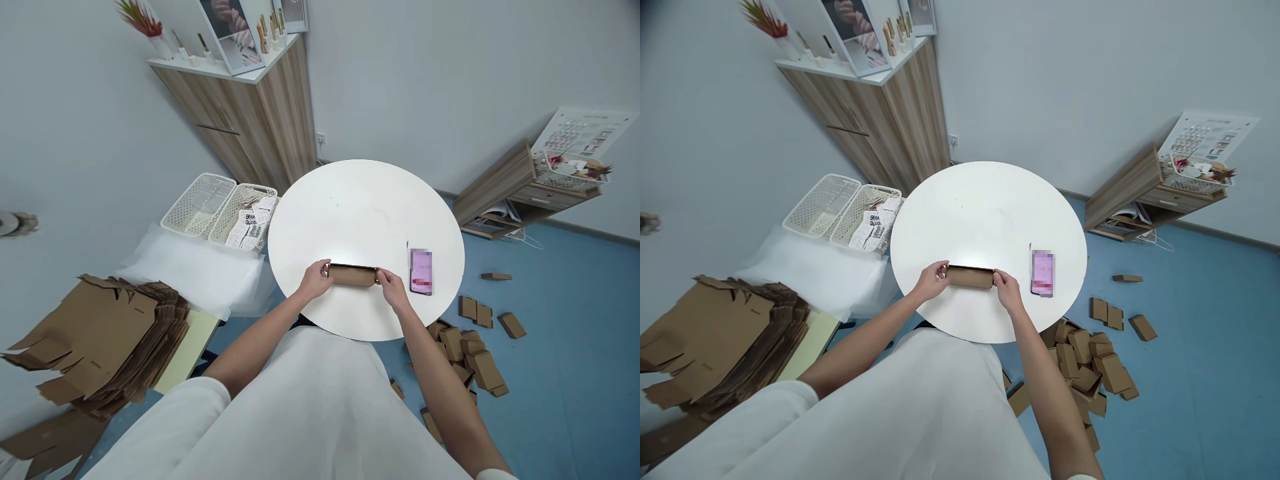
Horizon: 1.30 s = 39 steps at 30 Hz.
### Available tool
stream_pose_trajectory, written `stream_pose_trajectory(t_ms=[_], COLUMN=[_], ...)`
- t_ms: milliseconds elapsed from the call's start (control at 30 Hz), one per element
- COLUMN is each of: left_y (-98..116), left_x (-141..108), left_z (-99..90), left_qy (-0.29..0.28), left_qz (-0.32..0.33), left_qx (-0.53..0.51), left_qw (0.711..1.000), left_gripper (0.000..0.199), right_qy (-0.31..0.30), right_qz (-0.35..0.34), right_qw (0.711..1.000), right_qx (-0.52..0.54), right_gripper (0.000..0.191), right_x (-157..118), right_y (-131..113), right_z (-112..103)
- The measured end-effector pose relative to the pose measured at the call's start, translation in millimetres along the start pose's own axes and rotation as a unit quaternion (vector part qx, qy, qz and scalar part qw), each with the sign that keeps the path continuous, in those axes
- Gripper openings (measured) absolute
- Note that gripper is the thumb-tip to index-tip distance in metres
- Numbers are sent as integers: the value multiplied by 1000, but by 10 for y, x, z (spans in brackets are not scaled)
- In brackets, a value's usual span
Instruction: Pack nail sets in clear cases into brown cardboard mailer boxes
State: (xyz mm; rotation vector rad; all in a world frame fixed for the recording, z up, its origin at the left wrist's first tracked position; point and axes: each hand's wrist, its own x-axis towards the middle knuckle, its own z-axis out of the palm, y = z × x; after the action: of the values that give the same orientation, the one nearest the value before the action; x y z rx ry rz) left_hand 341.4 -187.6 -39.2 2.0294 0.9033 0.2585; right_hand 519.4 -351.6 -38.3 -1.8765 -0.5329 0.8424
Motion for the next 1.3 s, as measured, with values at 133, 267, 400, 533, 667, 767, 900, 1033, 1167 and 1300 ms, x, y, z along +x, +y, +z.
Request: stream_pose_trajectory(t_ms=[133,267,400,533,667,767,900,1033,1167,1300], left_y=[18,41,11,-55,-147,-222,-281,-249,-167,-115], left_x=[-13,-11,17,40,27,6,-5,9,14,-8], left_z=[-43,-84,-70,-56,-76,-79,-54,-24,-12,-19], left_qy=[-3,-9,-3,-15,-29,-35,-45,-58,-48,-18], left_qz=[-34,-37,-64,-78,-122,-142,-151,-141,-115,-104], left_qx=[-32,-68,-88,-100,-89,-83,-79,-86,-120,-158], left_qw=[999,997,994,992,988,986,984,985,985,982], left_gripper=[42,37,39,36,44,52,57,49,36,30], right_qy=[4,0,-2,-13,-14,-14,-13,-27,-37,-28], right_qz=[10,18,29,46,61,64,72,64,41,24], right_qw=[1000,1000,1000,999,998,998,997,997,998,998], right_qx=[-4,-5,-7,11,13,-1,-22,-13,14,51], right_gripper=[49,47,46,43,42,46,53,51,43,35], right_x=[-15,-37,-26,-1,-16,-45,-69,-79,-112,-166], right_y=[-26,-77,-89,-60,0,68,133,96,33,75], right_z=[0,-8,-20,-34,-56,-63,-41,-5,7,16])
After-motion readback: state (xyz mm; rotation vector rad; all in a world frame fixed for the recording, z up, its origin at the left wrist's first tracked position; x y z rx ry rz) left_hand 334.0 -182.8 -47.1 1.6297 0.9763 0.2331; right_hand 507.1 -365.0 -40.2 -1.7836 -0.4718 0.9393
